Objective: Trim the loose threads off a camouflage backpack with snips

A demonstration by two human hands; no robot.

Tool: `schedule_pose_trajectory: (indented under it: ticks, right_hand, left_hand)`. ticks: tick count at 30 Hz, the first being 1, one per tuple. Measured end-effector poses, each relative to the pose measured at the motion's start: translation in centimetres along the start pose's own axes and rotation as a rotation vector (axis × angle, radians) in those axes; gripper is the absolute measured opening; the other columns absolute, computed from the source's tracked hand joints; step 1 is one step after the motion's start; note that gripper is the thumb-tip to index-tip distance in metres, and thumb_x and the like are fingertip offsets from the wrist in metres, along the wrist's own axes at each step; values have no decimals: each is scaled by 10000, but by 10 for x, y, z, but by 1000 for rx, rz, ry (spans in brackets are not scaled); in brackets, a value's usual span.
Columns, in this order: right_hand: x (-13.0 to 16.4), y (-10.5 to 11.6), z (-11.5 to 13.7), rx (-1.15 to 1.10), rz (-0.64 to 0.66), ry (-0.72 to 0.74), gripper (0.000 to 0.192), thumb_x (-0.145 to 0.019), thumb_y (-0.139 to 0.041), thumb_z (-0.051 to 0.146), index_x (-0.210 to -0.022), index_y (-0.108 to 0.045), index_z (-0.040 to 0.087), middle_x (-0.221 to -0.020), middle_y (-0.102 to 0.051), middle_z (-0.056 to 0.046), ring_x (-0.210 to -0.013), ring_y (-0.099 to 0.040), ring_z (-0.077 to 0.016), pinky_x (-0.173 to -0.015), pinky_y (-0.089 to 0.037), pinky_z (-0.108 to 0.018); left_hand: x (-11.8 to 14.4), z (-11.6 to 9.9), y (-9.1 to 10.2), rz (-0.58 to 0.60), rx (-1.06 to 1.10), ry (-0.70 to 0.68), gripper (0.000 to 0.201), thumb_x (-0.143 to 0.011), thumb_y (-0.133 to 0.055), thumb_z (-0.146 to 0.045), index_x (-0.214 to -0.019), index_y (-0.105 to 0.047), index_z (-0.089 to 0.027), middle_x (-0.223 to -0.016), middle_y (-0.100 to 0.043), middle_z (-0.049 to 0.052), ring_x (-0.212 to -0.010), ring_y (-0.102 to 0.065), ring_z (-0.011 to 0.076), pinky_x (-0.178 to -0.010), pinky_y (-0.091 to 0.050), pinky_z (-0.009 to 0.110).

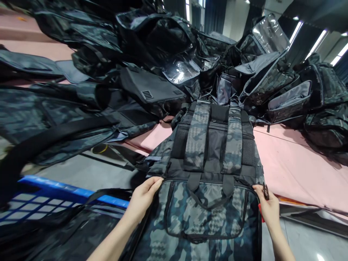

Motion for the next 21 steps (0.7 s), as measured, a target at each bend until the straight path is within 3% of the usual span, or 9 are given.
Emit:
schedule_pose_trajectory:
  ticks: [5,8,11,15,17,19,21]
  right_hand:
    - [-3,14,-11,-53,82,-76,321,-581,-734,398,-818,-725,182,-890,-697,-84,-869,-624,-263,-846,-470,-388]
    - [-14,17,-20,-205,-32,-54,261,-550,-760,367,-722,-707,177,-796,-685,-71,-807,-615,-229,-807,-471,-371]
    - [-24,14,-29,-384,-159,15,259,-516,-781,370,-638,-667,171,-693,-646,-36,-720,-584,-177,-746,-466,-329]
    - [-26,5,-42,-386,-165,5,280,-553,-767,387,-677,-669,157,-714,-649,-43,-737,-579,-174,-745,-453,-319]
    - [-21,4,-43,-337,-158,-8,306,-592,-744,408,-744,-682,150,-772,-665,-61,-777,-591,-193,-782,-454,-347]
    - [-14,5,-37,-246,-154,4,333,-641,-709,428,-816,-689,146,-842,-677,-77,-836,-603,-219,-835,-446,-383]
    - [-7,6,-25,-127,-152,34,351,-690,-667,445,-872,-689,145,-903,-683,-87,-901,-606,-243,-884,-434,-406]
  left_hand:
    - [13,-10,-6,121,548,287,442,-529,-743,-520,-727,-565,-167,-593,-531,-35,-511,-468,108,-502,-382,214]
    - [7,-21,-6,89,563,179,422,-527,-755,-523,-667,-565,-173,-547,-475,-59,-491,-400,77,-475,-331,182]
    - [0,-29,-3,82,397,-4,339,-590,-720,-496,-653,-608,-182,-599,-527,-35,-565,-452,103,-540,-376,199]
    - [6,-26,5,116,87,-110,274,-682,-646,-458,-716,-663,-187,-762,-643,32,-760,-571,196,-732,-450,276]
    - [12,-24,15,4,-42,-166,271,-734,-600,-453,-790,-666,-197,-818,-662,40,-802,-589,211,-787,-459,310]
    - [16,-32,23,-132,-202,-338,257,-786,-559,-421,-893,-658,-210,-909,-662,48,-871,-592,217,-841,-454,339]
    - [16,-45,21,-128,-382,-584,260,-837,-513,-347,-1036,-627,-226,-1043,-637,63,-975,-569,217,-891,-436,364]
Point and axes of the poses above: each hand's wrist, its own x-axis away from the middle knuckle, its own y-axis out of the back of the hand, z = x × y, the point moved 5 cm from there along -x, towards the middle knuckle
